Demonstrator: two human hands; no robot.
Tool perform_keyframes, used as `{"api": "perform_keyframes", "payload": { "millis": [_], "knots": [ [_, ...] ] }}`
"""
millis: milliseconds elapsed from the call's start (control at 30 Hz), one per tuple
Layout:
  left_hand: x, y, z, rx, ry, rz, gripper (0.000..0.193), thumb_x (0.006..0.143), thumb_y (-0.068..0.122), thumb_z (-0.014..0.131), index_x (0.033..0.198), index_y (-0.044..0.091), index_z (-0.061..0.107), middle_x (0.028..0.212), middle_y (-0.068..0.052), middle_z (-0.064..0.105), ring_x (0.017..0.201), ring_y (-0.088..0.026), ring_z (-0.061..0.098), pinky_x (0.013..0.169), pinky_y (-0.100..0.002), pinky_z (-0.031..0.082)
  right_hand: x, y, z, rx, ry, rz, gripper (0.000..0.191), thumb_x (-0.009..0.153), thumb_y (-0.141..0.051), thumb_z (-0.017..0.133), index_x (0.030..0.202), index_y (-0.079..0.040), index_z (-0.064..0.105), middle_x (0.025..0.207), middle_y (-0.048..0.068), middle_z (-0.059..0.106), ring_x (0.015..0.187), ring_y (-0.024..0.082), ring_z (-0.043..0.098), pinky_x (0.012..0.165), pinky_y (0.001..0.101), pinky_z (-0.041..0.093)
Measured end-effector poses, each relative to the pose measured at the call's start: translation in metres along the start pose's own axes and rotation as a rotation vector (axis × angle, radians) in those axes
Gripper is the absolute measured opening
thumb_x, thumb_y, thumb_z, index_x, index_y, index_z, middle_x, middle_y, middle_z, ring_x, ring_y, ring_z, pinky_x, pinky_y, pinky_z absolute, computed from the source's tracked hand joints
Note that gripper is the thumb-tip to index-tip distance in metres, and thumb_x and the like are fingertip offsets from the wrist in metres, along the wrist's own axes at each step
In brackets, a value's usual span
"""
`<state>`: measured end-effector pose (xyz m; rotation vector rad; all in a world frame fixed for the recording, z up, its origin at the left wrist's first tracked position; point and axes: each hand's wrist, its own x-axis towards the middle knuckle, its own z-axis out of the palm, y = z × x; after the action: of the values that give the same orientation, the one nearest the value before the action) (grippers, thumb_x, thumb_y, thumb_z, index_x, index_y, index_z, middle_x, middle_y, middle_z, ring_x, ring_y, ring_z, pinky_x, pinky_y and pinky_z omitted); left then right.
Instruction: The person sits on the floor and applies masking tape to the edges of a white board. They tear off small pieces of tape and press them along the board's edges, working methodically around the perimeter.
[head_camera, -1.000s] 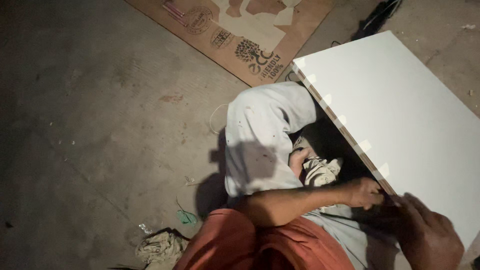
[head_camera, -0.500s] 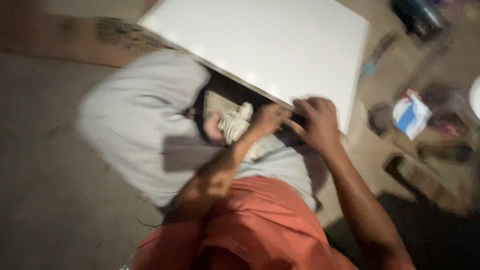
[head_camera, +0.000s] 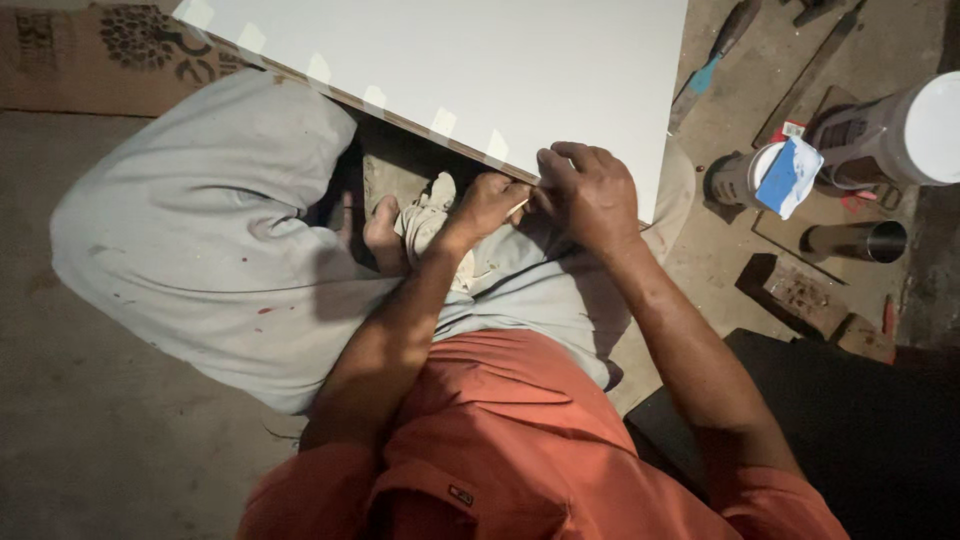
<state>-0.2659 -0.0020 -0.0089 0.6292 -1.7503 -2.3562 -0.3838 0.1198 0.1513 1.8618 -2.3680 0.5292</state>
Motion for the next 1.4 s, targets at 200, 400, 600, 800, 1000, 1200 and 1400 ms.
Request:
{"api": "perform_keyframes", "payload": {
  "millis": [200,400,600,800,1000,1200,1400],
  "knots": [
    [0.020,-0.015,0.004,-0.340,0.005,-0.110,0.019,0.096,0.013,0.063,0.087,0.000,0.073,0.073,-0.007,0.067,0.058,-0.013,0.057,0.050,-0.028,0.042,-0.004,0.002,0.016,-0.061,0.053,-0.074,0.049,0.075,-0.020,0.084,0.119,-0.005,0.069,0.118,0.013,0.071,0.102,0.031,0.069,0.083,0.0424,0.056],
    [0.036,-0.036,0.007,-0.507,0.341,-0.216,0.015,0.097,0.012,0.057,0.095,0.003,0.069,0.077,-0.005,0.065,0.058,-0.014,0.056,0.048,-0.029,0.044,-0.005,0.000,0.028,-0.176,0.063,-0.071,0.042,0.080,-0.018,0.076,0.119,-0.006,0.067,0.117,0.011,0.069,0.101,0.030,0.068,0.083,0.0422,0.055],
    [-0.013,-0.020,0.013,-0.577,0.414,-0.154,0.017,0.101,0.016,0.061,0.099,0.000,0.063,0.078,-0.007,0.065,0.056,-0.017,0.056,0.046,-0.031,0.044,-0.007,-0.013,0.032,-0.126,0.092,0.052,0.032,0.085,-0.018,0.074,0.115,-0.010,0.068,0.115,0.008,0.066,0.101,0.029,0.062,0.087,0.0443,0.049],
    [-0.085,0.063,0.046,0.377,0.233,0.131,0.041,0.097,0.017,0.057,0.135,0.001,0.062,0.096,-0.014,0.074,0.059,-0.021,0.065,0.059,-0.032,0.056,-0.053,-0.035,0.009,0.196,0.251,0.270,0.042,0.082,-0.015,0.076,0.121,-0.006,0.066,0.117,0.013,0.064,0.110,0.033,0.061,0.096,0.0445,0.048],
    [-0.097,0.097,0.079,0.747,-0.063,0.261,0.052,0.096,0.020,0.051,0.145,0.003,0.053,0.117,-0.023,0.071,0.094,-0.037,0.073,0.082,-0.044,0.058,-0.114,-0.038,0.006,0.892,0.234,0.846,0.027,0.093,-0.016,0.074,0.118,-0.004,0.073,0.100,0.006,0.063,0.091,0.015,0.059,0.082,0.0278,0.050],
    [-0.094,0.089,0.088,0.834,-0.045,0.644,0.056,0.101,0.018,0.055,0.153,0.003,0.042,0.131,-0.029,0.065,0.116,-0.042,0.069,0.094,-0.042,0.058,-0.119,-0.021,0.007,0.819,0.252,0.804,0.013,0.093,-0.015,0.074,0.098,-0.003,0.074,0.088,0.004,0.062,0.082,0.014,0.059,0.074,0.0278,0.049],
    [-0.078,0.081,0.089,0.050,-0.033,-0.350,0.055,0.101,0.021,0.056,0.149,0.000,0.040,0.081,-0.011,0.061,0.061,-0.014,0.053,0.053,-0.029,0.045,-0.097,-0.017,-0.003,0.328,0.338,0.451,0.009,0.089,-0.009,0.077,0.088,-0.006,0.070,0.087,0.009,0.064,0.088,0.030,0.060,0.086,0.0434,0.045]
  ]
}}
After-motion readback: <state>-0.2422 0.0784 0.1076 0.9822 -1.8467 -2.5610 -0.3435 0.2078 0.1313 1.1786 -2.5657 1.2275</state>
